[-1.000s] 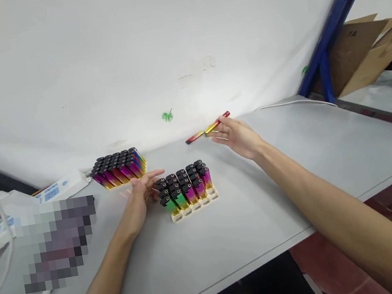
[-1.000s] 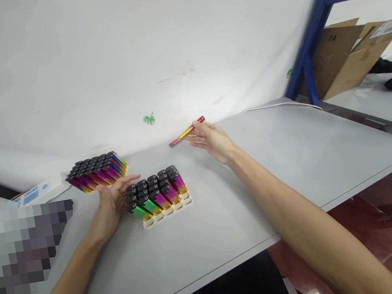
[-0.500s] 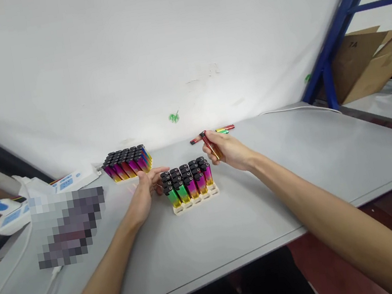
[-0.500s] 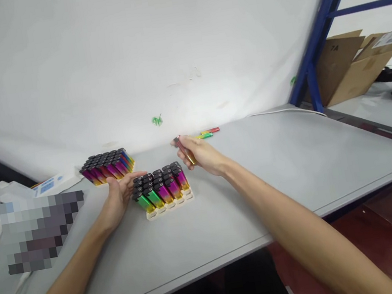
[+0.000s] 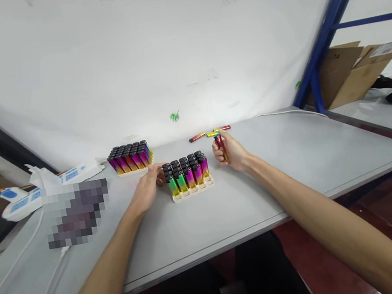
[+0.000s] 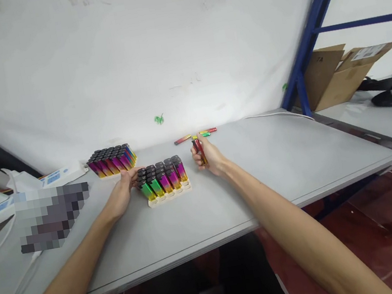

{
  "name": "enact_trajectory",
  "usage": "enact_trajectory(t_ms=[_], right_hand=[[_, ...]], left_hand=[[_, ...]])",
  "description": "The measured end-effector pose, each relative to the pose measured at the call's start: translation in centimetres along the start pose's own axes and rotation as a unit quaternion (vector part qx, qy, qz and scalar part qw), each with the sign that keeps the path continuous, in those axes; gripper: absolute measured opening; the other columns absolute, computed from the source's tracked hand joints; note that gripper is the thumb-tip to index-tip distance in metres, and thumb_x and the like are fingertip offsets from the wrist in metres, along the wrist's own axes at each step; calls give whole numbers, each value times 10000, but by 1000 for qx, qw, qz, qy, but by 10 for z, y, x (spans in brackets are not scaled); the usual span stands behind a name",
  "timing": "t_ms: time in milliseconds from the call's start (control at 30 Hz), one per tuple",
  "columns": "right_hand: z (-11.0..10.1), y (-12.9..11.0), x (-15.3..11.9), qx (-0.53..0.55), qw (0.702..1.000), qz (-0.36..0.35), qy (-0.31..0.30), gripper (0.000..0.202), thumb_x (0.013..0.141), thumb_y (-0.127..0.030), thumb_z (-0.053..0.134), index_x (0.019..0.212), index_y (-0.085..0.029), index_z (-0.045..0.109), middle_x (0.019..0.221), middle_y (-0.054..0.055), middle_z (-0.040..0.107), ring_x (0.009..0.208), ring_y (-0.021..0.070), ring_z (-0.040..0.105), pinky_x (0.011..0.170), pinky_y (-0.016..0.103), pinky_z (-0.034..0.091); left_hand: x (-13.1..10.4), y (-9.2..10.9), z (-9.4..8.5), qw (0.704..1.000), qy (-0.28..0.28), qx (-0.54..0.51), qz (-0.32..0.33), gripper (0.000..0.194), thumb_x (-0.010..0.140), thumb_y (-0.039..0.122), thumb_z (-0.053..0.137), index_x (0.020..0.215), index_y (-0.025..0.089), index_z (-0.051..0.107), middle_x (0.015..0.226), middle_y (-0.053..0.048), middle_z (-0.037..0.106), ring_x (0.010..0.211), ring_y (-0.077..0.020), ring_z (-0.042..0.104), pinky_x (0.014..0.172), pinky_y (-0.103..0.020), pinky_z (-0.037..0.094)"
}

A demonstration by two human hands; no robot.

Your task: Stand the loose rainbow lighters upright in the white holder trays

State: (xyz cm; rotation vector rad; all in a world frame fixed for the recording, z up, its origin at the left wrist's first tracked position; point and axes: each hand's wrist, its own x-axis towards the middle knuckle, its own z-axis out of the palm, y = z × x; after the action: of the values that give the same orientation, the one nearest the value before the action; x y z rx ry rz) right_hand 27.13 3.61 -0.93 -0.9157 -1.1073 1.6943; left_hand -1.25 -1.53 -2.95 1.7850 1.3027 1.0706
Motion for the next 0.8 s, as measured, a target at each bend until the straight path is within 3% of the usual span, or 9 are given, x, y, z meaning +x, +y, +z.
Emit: enact_trajectory(t_ms=[100, 167, 267, 400, 500, 667, 800], right_hand=[[4, 2, -4, -3, 1000, -29, 3, 468, 812, -674, 587, 801, -214, 504, 643, -34, 492, 529, 111, 493, 416, 216, 391], [7, 3, -6, -20, 998, -55, 7, 468, 761, -642, 682, 841, -235, 465, 702, -30, 557, 572, 124, 547, 429, 221, 422], [9, 2, -7, -23, 997, -70, 8, 500, 738, -636, 715, 836, -259, 401, 580, -93, 439, 428, 82, 398, 366, 171, 266], [5, 1, -5, 5, 999, -33, 15, 548, 803, -750, 519, 695, -233, 373, 481, -110, 212, 377, 56, 137, 364, 193, 103], [3, 1, -3, -3, 999, -22, 46, 561, 863, -709, 403, 590, -234, 277, 452, -94, 170, 383, 63, 88, 362, 219, 70], [4, 1, -3, -24, 997, -36, 71, 477, 915, -531, 333, 552, -232, 255, 438, -79, 161, 378, 69, 77, 362, 223, 70], [6, 0, -5, -26, 995, -38, 84, 515, 906, -594, 355, 558, -230, 252, 439, -82, 158, 377, 64, 86, 359, 221, 78]], left_hand=[[-1, 1, 0, 1000, 2, 18, 6, 835, 891, 780, 179, 1209, 159, 637, 1041, -93, 704, 875, -225, 607, 792, -336, 462], [-1, 1, 0, 1000, -1, 20, 12, 824, 895, 775, 188, 1215, 161, 635, 1031, -91, 704, 865, -226, 605, 781, -337, 461], [-2, 2, 0, 1000, -6, 23, 15, 788, 916, 748, 189, 1222, 171, 628, 1023, -87, 704, 873, -225, 605, 784, -340, 458], [-4, 6, 1, 999, -7, 41, 14, 746, 939, 714, 182, 1184, 178, 641, 985, -71, 705, 857, -221, 604, 768, -337, 453], [-5, 9, 1, 999, -8, 44, 11, 749, 935, 719, 183, 1154, 175, 649, 971, -66, 701, 856, -223, 600, 765, -332, 449], [-5, 9, 1, 998, -2, 55, 15, 741, 921, 738, 211, 1101, 178, 662, 978, -62, 698, 853, -225, 590, 765, -328, 445], [-4, 7, 0, 997, 1, 74, 9, 741, 927, 731, 188, 1088, 177, 653, 966, -66, 684, 858, -228, 581, 806, -349, 447]])
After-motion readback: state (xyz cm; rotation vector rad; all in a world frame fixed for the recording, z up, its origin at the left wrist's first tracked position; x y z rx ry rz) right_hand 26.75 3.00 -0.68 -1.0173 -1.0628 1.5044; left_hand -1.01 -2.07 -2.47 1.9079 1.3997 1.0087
